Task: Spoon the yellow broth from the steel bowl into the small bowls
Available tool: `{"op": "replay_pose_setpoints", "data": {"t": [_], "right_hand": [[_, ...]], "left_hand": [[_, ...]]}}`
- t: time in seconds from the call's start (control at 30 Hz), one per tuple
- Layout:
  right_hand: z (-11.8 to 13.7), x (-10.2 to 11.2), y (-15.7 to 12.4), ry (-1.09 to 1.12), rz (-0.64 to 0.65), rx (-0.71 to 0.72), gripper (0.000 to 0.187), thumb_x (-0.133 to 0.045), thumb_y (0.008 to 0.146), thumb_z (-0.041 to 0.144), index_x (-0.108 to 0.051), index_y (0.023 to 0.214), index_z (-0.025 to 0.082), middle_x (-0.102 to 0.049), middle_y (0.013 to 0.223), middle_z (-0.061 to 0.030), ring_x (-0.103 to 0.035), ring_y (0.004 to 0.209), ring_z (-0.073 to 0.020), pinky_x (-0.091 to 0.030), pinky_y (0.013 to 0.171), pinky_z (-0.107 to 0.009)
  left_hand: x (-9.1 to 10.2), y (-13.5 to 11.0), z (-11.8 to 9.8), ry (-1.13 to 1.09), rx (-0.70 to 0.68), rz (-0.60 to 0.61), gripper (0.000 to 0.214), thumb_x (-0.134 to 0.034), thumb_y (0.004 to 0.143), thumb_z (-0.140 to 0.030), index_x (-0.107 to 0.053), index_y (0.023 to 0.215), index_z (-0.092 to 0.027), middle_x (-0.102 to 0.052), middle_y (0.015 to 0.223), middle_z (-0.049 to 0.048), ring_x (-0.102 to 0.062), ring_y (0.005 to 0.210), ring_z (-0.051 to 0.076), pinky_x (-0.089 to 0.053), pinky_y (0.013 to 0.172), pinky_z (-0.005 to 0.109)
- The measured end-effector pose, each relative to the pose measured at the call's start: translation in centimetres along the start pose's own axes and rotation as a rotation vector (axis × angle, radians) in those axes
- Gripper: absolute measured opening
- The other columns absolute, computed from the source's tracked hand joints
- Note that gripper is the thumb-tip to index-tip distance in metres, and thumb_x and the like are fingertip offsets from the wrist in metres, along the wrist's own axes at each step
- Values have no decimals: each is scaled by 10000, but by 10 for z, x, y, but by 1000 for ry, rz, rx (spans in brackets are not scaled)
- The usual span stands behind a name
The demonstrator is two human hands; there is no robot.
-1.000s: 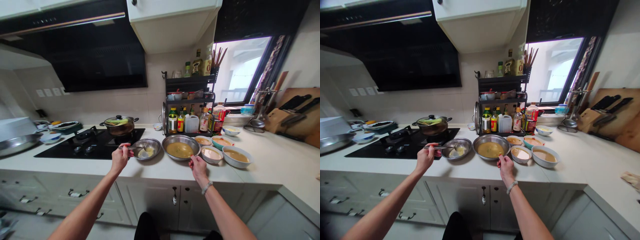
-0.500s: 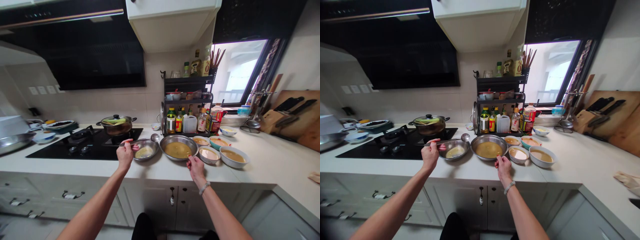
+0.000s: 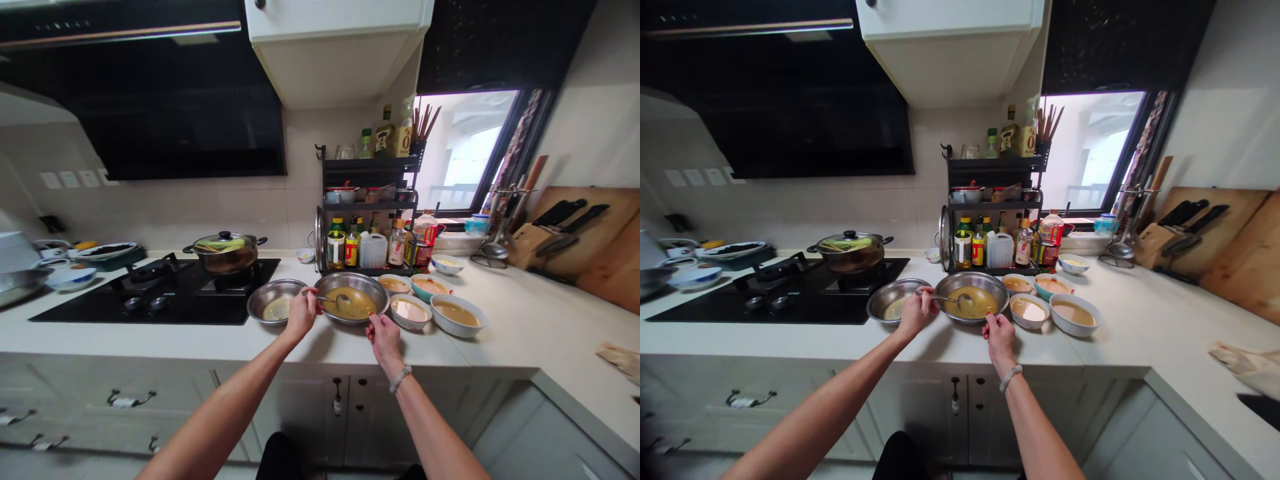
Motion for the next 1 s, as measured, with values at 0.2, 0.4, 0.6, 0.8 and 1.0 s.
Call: {"op": "replay_pose_setpoints", "data": {"t": [0.2, 0.4, 0.6, 0.8, 1.0], "right_hand": [[-2, 0, 1, 74, 8, -26, 359, -725, 663, 405, -454, 528, 212, -478, 428, 61, -461, 381, -91, -291, 356, -200], [-4, 1, 2, 72, 5, -32, 371, -736, 662, 414, -455, 524, 213, -482, 423, 58, -458, 379, -92, -293, 356, -203], [-3, 1, 2, 90, 2, -53, 384, -745, 648, 409, -442, 519, 213, -478, 414, 57, -450, 374, -90, -281, 351, -199], [-4, 1, 2, 111, 15, -51, 360, -736, 662, 388, -453, 526, 211, -482, 422, 54, -458, 392, -92, -308, 369, -199], [-6, 2, 3, 99, 22, -41, 346, -731, 664, 387, -464, 532, 210, -488, 423, 53, -444, 381, -88, -305, 366, -202]], "left_hand": [[9, 10, 27, -252, 375, -184, 284, -357, 856, -185, -632, 857, -115, -650, 498, 55, -673, 479, 206, -526, 515, 278], [21, 13, 28, -337, 473, -238, 255, -388, 822, -153, -629, 741, -135, -631, 460, 62, -668, 469, 224, -540, 541, 316], [46, 16, 17, -374, 468, -302, 225, -405, 789, -148, -624, 734, -134, -632, 462, 45, -644, 428, 195, -548, 549, 316], [96, 17, 13, -386, 413, -408, 234, -404, 738, -157, -629, 767, -103, -624, 457, 29, -658, 464, 193, -543, 537, 297], [148, 6, 27, -188, 308, -461, 281, -391, 762, -222, -629, 852, -102, -643, 495, 29, -663, 466, 208, -538, 501, 304]]}}
Point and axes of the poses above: each hand's wrist, its own y-axis towards the middle knuckle, its own x-axis out of the back of the hand, z = x × y, the point moved 4 cm from there along y, towards the middle knuckle
